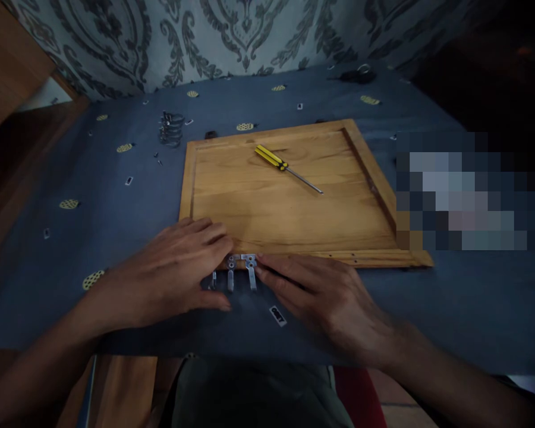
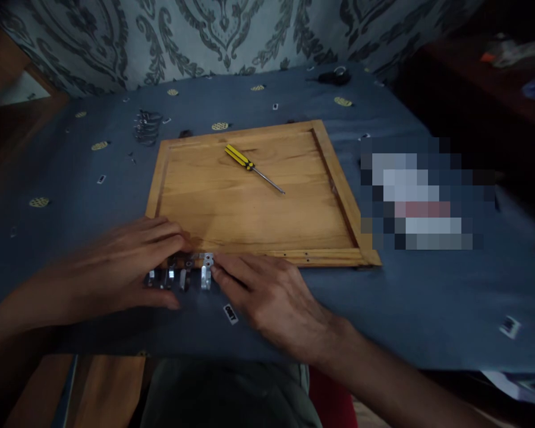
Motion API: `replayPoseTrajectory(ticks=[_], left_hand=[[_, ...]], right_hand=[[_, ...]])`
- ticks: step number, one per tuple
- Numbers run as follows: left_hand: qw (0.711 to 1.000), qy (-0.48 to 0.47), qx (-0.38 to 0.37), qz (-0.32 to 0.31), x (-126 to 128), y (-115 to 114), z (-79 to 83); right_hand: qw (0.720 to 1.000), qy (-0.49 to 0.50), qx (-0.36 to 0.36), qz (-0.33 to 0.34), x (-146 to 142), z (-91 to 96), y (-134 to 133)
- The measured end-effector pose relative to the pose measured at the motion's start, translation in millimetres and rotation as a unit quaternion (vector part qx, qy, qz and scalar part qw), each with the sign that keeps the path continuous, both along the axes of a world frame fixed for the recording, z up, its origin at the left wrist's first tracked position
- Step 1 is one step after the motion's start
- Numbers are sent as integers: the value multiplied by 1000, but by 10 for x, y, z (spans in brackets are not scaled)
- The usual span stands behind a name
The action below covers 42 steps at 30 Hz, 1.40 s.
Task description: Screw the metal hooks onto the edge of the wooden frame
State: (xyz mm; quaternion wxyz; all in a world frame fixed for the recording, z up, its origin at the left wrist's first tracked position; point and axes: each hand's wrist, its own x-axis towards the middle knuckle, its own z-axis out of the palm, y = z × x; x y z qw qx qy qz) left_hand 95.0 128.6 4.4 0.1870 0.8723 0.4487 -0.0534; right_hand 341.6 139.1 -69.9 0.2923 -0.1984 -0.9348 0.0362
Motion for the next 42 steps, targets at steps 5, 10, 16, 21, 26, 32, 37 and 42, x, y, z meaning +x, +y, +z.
replayPoseTrajectory(ticks=[5, 10, 16, 21, 26, 32, 37, 42], left_hand=[[1000, 28, 3, 5, 19, 1, -9], [999, 39, 3, -3, 39, -2, -11], [1000, 23, 20, -6, 29, -14, -49], [1000, 12, 28, -1, 32, -31, -67], [1000, 24, 18, 3, 48, -22, -54], [998, 24, 53, 0, 27, -12, -49], [999, -2, 48, 0, 113, -35, -31], [996, -7, 87, 6, 210, -73, -107]], right_hand=[[1000, 1, 1, -1, 9, -28, -3], [1000, 4, 2, 6, 4, -53, -5], [1000, -1, -4, 1, 19, -37, -8], [1000, 0, -1, 6, 24, -28, -8], [1000, 5, -3, 3, 20, -28, -8], [1000, 1, 4, 2, 13, -18, -5], [1000, 8, -4, -3, 2, -3, -12], [1000, 15, -6, 6, -6, 8, -8]])
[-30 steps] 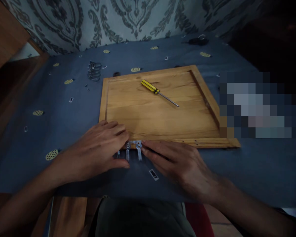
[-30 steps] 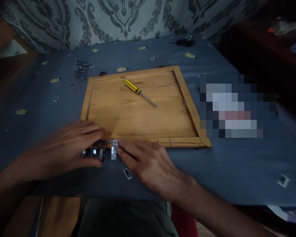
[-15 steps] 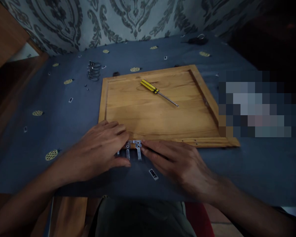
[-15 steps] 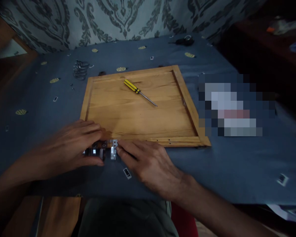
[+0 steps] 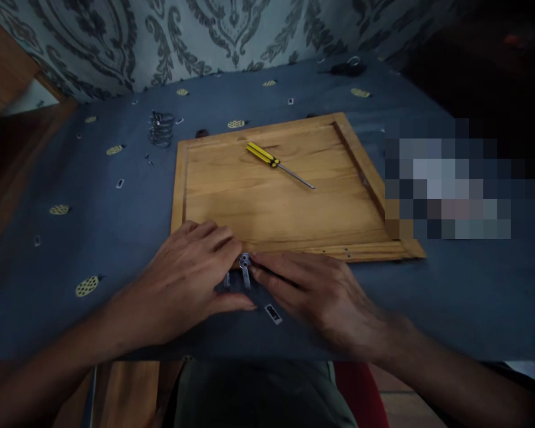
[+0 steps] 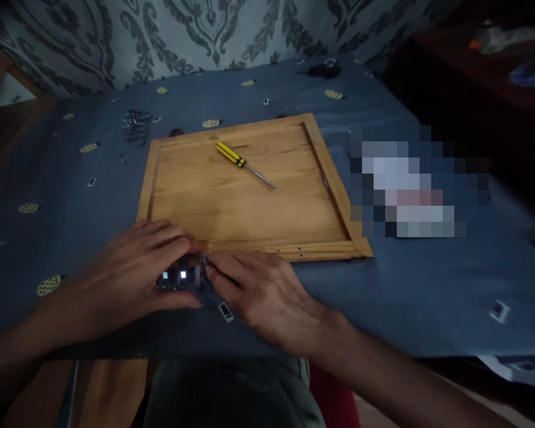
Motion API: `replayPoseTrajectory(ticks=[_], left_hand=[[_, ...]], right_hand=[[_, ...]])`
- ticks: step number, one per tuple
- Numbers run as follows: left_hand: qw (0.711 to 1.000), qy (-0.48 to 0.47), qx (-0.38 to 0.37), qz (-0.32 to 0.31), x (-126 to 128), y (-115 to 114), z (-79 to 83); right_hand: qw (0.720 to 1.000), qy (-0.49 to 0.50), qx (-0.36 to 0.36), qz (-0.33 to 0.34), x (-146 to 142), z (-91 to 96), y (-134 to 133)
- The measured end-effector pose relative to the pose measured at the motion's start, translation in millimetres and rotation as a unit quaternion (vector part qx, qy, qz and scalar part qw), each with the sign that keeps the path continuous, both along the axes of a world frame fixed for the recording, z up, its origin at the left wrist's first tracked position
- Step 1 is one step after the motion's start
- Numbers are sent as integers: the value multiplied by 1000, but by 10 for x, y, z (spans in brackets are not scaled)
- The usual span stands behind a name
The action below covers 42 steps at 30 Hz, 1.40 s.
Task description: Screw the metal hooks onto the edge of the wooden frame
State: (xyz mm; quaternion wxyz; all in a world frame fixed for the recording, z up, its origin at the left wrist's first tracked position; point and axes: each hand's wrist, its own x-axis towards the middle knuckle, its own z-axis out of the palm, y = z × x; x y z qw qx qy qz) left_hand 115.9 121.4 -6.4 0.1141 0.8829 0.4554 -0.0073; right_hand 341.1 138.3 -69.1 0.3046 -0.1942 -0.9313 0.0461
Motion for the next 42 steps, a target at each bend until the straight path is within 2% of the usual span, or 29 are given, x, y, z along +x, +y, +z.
replayPoseTrajectory(ticks=[12, 21, 31, 42], left_hand=[[999, -42, 18, 9, 5, -23, -102], [999, -50, 21, 2, -8, -9, -122], [997, -59, 39, 2, 4, -19, -135], [996, -74, 55, -5, 1, -15, -158]], right_hand=[[1000, -5, 3, -13, -11, 7, -9], [1000, -18, -12, -16, -18, -7, -6], [1000, 22, 9, -19, -39, -42, -13], [1000, -7, 22, -17, -6, -29, -7]])
